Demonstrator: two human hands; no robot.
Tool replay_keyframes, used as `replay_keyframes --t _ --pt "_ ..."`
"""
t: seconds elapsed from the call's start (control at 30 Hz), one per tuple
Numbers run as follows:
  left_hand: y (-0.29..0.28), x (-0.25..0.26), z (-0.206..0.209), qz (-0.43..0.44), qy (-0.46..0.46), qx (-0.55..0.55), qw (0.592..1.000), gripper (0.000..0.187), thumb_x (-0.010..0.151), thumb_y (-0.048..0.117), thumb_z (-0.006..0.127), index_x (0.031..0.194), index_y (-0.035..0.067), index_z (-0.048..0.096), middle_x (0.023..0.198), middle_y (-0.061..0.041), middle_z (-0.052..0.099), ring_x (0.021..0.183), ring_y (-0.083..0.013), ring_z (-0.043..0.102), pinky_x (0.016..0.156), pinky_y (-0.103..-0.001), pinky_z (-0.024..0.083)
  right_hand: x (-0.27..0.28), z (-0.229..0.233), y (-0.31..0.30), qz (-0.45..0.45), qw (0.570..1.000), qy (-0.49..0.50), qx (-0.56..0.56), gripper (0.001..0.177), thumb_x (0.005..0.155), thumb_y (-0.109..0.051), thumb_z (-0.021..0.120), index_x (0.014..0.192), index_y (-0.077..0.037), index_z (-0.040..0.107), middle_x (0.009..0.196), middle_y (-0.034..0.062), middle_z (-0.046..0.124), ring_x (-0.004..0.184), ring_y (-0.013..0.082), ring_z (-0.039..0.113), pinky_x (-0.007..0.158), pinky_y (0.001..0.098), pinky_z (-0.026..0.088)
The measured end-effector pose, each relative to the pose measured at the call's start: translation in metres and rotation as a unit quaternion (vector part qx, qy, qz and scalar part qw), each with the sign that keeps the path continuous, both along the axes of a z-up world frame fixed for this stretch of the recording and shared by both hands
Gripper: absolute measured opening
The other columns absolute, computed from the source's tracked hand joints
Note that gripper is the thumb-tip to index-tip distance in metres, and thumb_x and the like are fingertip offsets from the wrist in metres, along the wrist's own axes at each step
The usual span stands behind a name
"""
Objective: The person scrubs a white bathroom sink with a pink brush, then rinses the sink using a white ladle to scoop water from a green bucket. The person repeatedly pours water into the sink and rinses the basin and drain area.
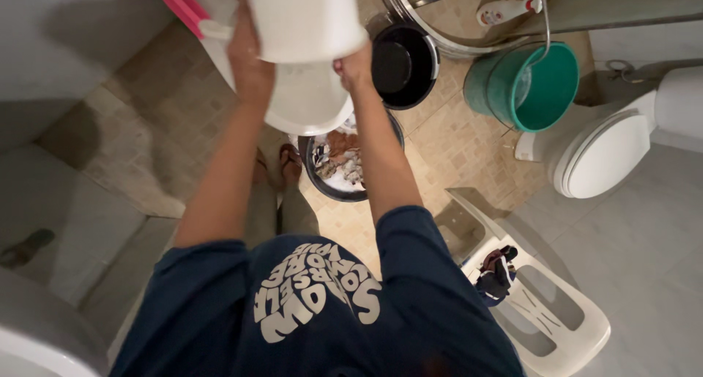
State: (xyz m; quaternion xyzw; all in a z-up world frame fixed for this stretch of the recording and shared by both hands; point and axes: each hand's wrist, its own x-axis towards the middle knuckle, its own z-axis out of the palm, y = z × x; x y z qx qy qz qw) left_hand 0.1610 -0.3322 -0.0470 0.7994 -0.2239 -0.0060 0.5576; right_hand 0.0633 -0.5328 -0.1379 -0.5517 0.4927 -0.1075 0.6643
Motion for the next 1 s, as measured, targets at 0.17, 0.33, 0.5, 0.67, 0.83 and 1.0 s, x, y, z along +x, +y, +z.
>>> replay_keyframes --t 0.17,0.33,0.5,0.67,0.83,1.0 --pt "0.054 0.018 -0.035 0.078 -0.017 -0.130 0.988 0.049 0.113 0.010 0.061 0.156 0.001 0.040 0.146 -0.016 0.065 0.131 -0.0264 0.067 0.115 -0.038 0.053 -0.009 0.043 0.000 0.129 0.891 0.136 -0.413 0.020 0.082 -0.018 0.065 0.071 -0.003 0.068 0.063 0.0155 0.066 0.061 0.0362 0.067 0.060 0.0458 0.055" --pt "0.098 0.015 -0.062 0.220 0.131 -0.203 0.945 0.048 0.104 0.007 0.063 0.148 -0.006 0.048 0.136 -0.018 0.068 0.125 -0.0280 0.067 0.109 -0.044 0.055 -0.027 0.027 -0.010 0.230 0.816 0.136 -0.513 0.010 0.070 -0.007 0.065 0.077 -0.005 0.071 0.078 0.0193 0.071 0.077 0.0426 0.069 0.070 0.0492 0.055" --pt "0.139 0.010 -0.098 0.308 0.267 -0.381 0.830 0.043 0.109 0.005 0.062 0.146 -0.007 0.043 0.141 -0.021 0.061 0.128 -0.0344 0.062 0.109 -0.048 0.056 -0.059 -0.037 -0.011 0.312 0.635 -0.002 -0.707 0.048 0.051 -0.018 0.069 0.094 0.003 0.076 0.091 0.0258 0.075 0.086 0.0492 0.069 0.078 0.0484 0.056" --pt "0.183 0.003 -0.148 0.320 0.414 -0.414 0.745 0.051 0.099 0.011 0.058 0.145 -0.001 0.040 0.140 -0.020 0.056 0.121 -0.0352 0.064 0.102 -0.052 0.058 -0.076 -0.053 0.018 0.282 0.845 0.099 -0.443 0.030 0.071 0.004 0.068 0.099 0.001 0.079 0.092 0.0228 0.075 0.087 0.0378 0.073 0.080 0.0411 0.058" --pt "0.211 0.005 -0.196 0.333 0.480 -0.452 0.675 0.050 0.100 0.013 0.056 0.144 -0.006 0.041 0.135 -0.022 0.059 0.118 -0.0376 0.065 0.102 -0.052 0.058 -0.053 -0.046 0.039 0.185 0.933 0.242 -0.193 0.017 0.088 -0.015 0.075 0.096 0.000 0.073 0.083 0.0164 0.076 0.074 0.0315 0.077 0.073 0.0401 0.060" --pt "0.238 0.014 -0.249 0.328 0.509 -0.477 0.637 0.048 0.097 0.018 0.048 0.140 -0.002 0.043 0.126 -0.022 0.061 0.112 -0.0366 0.065 0.097 -0.052 0.059 -0.027 -0.146 0.055 0.317 0.847 0.260 -0.338 0.019 0.085 -0.021 0.082 0.090 -0.004 0.076 0.095 0.0155 0.075 0.094 0.0341 0.071 0.088 0.0457 0.057"
